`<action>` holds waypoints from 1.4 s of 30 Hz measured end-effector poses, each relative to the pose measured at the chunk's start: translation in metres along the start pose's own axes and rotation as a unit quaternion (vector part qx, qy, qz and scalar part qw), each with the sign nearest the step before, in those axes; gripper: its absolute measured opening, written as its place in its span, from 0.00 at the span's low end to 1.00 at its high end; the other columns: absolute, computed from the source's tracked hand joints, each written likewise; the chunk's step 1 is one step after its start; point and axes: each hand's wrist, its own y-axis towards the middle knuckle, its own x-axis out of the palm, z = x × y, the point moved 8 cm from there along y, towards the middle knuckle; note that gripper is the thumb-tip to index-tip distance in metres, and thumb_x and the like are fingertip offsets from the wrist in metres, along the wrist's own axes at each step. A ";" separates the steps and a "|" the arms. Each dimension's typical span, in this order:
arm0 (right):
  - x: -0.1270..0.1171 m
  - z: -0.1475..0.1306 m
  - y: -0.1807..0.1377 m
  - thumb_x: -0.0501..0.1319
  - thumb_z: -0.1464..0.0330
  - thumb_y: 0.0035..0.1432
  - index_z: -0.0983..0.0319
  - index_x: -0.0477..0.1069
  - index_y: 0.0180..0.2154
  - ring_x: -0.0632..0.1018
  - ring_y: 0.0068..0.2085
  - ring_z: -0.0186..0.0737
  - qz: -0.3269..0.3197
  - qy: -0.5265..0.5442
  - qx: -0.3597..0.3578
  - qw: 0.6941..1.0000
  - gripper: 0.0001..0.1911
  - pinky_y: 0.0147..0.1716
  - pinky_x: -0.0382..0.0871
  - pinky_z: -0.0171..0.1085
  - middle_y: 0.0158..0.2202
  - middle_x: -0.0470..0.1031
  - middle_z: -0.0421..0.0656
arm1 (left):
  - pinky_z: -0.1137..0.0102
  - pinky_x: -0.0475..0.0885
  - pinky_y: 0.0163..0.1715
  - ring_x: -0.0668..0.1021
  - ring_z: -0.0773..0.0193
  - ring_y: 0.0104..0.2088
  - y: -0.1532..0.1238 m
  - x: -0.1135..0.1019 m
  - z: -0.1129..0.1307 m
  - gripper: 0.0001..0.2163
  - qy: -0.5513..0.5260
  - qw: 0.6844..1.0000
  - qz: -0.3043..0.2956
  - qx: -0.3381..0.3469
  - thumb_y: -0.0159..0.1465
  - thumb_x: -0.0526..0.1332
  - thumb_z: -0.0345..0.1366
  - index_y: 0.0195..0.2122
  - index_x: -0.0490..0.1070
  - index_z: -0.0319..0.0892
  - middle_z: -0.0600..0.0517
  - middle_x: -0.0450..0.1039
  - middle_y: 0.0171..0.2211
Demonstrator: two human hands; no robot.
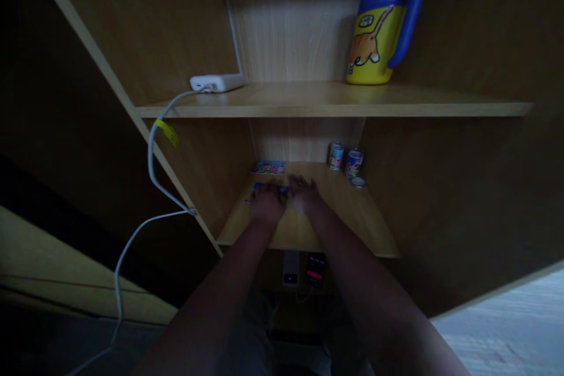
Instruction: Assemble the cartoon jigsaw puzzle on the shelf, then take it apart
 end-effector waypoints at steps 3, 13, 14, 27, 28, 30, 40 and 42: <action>-0.002 -0.002 0.017 0.68 0.57 0.75 0.58 0.73 0.67 0.78 0.65 0.56 0.021 0.006 -0.030 0.999 0.25 0.64 0.76 0.61 0.70 0.72 0.52 | 0.47 0.69 0.66 0.76 0.40 0.64 0.000 -0.002 0.000 0.21 0.001 1.000 0.009 0.002 0.77 0.55 0.41 0.64 0.78 0.40 0.35 0.76 0.65; -0.013 -0.012 0.047 0.67 0.57 0.75 0.58 0.75 0.64 0.81 0.59 0.50 0.050 -0.001 -0.087 0.995 0.21 0.58 0.81 0.55 0.65 0.76 0.51 | 0.48 0.73 0.61 0.77 0.40 0.61 -0.001 -0.006 0.002 0.17 0.009 1.000 0.016 0.012 0.76 0.56 0.38 0.53 0.84 0.40 0.35 0.79 0.60; -0.014 -0.012 0.047 0.68 0.57 0.75 0.59 0.75 0.64 0.81 0.59 0.51 0.052 -0.004 -0.083 0.995 0.22 0.58 0.81 0.55 0.65 0.77 0.51 | 0.48 0.73 0.61 0.77 0.40 0.61 -0.001 -0.005 0.002 0.17 0.010 1.000 0.016 0.011 0.76 0.56 0.38 0.53 0.84 0.40 0.35 0.79 0.59; -0.025 0.021 0.019 0.68 0.57 0.74 0.60 0.75 0.64 0.81 0.60 0.53 0.130 -0.076 0.159 0.976 0.23 0.59 0.80 0.57 0.65 0.77 0.51 | 0.47 0.71 0.63 0.77 0.38 0.62 0.000 -0.005 -0.006 0.21 0.017 0.998 0.034 -0.043 0.76 0.54 0.38 0.63 0.79 0.36 0.31 0.78 0.61; -0.025 0.022 0.018 0.68 0.57 0.74 0.60 0.75 0.64 0.81 0.60 0.52 0.130 -0.077 0.169 0.974 0.23 0.59 0.80 0.57 0.65 0.77 0.51 | 0.46 0.71 0.63 0.77 0.38 0.63 0.000 -0.006 -0.007 0.21 0.018 0.998 0.037 -0.045 0.76 0.54 0.38 0.63 0.79 0.37 0.31 0.77 0.63; -0.023 0.024 0.018 0.68 0.57 0.74 0.60 0.75 0.64 0.81 0.59 0.52 0.124 -0.075 0.180 0.973 0.23 0.58 0.81 0.56 0.64 0.77 0.51 | 0.45 0.70 0.64 0.75 0.36 0.64 0.000 -0.007 -0.008 0.22 0.019 0.998 0.042 -0.047 0.76 0.54 0.39 0.63 0.80 0.37 0.31 0.75 0.65; -0.018 0.040 0.005 0.69 0.57 0.74 0.60 0.74 0.65 0.81 0.60 0.53 0.093 -0.051 0.254 0.961 0.24 0.58 0.81 0.57 0.65 0.76 0.51 | 0.42 0.62 0.72 0.66 0.38 0.76 0.013 0.007 -0.006 0.28 0.015 0.999 0.018 -0.025 0.79 0.50 0.43 0.75 0.67 0.35 0.30 0.65 0.76; -0.018 0.041 0.003 0.69 0.57 0.74 0.60 0.74 0.65 0.81 0.60 0.53 0.091 -0.052 0.247 0.963 0.24 0.58 0.81 0.57 0.65 0.76 0.51 | 0.41 0.60 0.73 0.63 0.39 0.78 0.021 0.013 -0.005 0.29 0.016 1.000 0.000 -0.023 0.79 0.48 0.43 0.76 0.66 0.34 0.30 0.63 0.77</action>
